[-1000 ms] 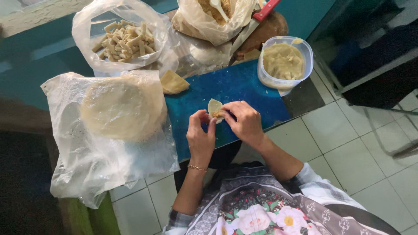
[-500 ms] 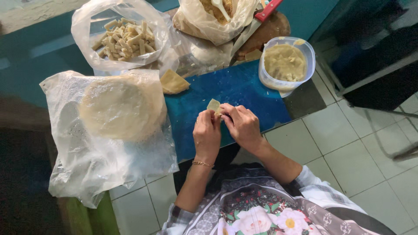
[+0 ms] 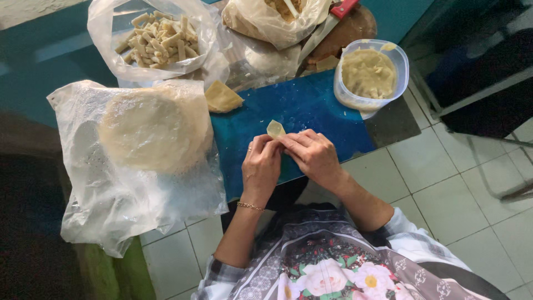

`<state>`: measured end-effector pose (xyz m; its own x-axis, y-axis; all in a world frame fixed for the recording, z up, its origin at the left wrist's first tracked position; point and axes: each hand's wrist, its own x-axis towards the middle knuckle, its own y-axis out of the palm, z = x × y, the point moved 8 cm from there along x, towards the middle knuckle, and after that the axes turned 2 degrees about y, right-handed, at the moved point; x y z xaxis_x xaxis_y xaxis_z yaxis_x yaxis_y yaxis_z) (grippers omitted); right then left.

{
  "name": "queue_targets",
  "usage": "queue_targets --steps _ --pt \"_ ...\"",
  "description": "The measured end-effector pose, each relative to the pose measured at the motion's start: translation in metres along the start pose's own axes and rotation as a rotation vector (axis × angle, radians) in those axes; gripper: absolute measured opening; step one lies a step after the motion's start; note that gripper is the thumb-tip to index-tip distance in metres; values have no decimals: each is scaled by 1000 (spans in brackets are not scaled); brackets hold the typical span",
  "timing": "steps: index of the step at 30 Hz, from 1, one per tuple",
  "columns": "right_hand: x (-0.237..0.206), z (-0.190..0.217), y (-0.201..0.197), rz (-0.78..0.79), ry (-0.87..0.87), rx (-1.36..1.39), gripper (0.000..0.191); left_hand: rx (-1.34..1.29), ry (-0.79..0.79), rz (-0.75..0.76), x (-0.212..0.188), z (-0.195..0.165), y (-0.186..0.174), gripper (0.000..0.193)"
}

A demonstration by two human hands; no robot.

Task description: The person sits at a table and folds triangular pastry wrappers around a filling. They take a wrapper, spoon filling from a plastic container onto it, fold and pinch the wrapper closed, and place the finished pastry in a row on the blue board, repeating with more wrappers.

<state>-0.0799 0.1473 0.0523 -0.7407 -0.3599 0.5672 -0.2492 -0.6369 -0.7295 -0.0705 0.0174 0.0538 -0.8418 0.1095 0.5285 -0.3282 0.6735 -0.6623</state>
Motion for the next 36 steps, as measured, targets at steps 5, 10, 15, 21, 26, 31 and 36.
queue_targets --steps 5,10,15,21,26,31,36 --pt "6 2 0 85 -121 -18 35 34 137 79 3 -5 -7 19" --pt "16 -1 3 145 -201 -38 36 100 146 159 7 -1 -2 22" --pt "17 -4 8 149 -247 -105 25 28 156 132 5 3 -1 19" --pt "22 -16 14 117 -167 63 15 -26 71 51 6 9 3 9" --pt "25 -39 18 196 -6 287 10 -110 -23 -19 5 13 7 4" --pt "33 -61 39 421 229 395 13 -167 -251 100 13 41 24 8" --pt "16 -19 5 69 -102 90 12 -137 -278 95 15 45 27 10"
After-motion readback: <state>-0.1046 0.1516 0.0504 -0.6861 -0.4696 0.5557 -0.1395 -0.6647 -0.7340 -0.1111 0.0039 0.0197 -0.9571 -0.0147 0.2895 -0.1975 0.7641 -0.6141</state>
